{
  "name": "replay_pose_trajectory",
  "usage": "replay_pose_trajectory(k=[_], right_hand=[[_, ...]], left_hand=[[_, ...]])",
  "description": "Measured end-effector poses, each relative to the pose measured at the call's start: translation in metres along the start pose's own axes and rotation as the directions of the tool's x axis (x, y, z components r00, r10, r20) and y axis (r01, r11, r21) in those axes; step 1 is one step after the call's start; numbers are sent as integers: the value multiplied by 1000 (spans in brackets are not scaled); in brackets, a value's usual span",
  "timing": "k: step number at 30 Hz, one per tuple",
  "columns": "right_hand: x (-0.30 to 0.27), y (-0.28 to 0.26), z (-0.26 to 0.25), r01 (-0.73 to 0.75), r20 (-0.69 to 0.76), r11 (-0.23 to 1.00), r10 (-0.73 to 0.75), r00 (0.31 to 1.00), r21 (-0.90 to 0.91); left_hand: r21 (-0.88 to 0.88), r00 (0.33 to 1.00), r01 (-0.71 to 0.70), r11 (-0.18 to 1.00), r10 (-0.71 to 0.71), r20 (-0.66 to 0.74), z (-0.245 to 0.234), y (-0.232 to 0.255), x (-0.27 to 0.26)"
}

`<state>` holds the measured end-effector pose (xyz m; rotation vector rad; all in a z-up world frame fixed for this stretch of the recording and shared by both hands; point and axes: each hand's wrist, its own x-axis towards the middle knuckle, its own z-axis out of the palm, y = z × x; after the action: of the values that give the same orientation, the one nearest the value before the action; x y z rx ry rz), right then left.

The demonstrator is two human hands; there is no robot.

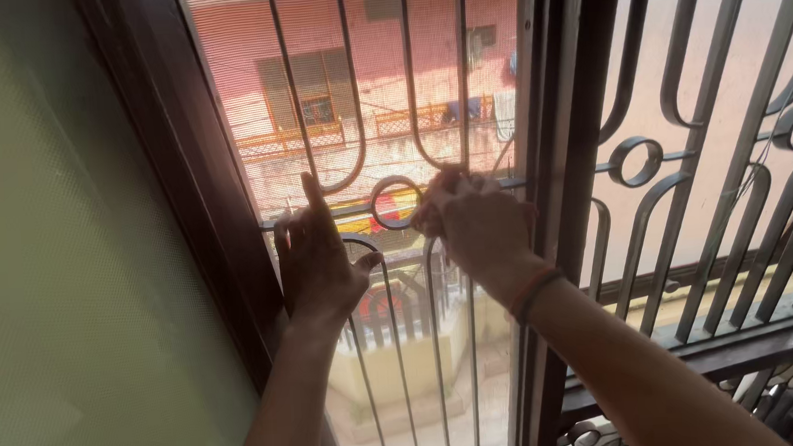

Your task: The person wipes a window screen and metal grille with a cloth, moving the cloth across the surface in repeated strokes. The person cleans the vertical bars and the mesh area of the window.

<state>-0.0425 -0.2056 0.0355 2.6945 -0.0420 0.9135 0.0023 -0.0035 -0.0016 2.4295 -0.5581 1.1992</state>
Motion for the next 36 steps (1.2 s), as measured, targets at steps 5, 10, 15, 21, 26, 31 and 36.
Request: replay_pose_trajectory(k=[5,10,15,21,26,31,36], right_hand=[[-16,14,5,132,-321,984,-87,943,119],[-31,2,9,161,-468,964,-45,883,211],[-42,8,16,339,-667,941,-253,700,0],[-47,64,0,68,-766,997,-10,642,44],[-53,103,10,125,-766,942,170,620,311],[-72,94,56,94,-721,885,305,622,456],[-90,96,36,161,-721,974,3,693,159]], left_hand=[[-17,1000,18,1000,-18,6,-3,2,-1],[-33,999,41,999,-40,21,-3,1,-1],[-18,1000,12,1000,-12,1,-1,-1,-1],[-55,1000,-1,999,0,-19,-4,-2,-3],[-14,1000,-8,1000,8,1,-2,-3,-3],[59,1000,6,998,-7,15,-2,-1,0],[85,999,34,996,-36,13,2,0,-2]])
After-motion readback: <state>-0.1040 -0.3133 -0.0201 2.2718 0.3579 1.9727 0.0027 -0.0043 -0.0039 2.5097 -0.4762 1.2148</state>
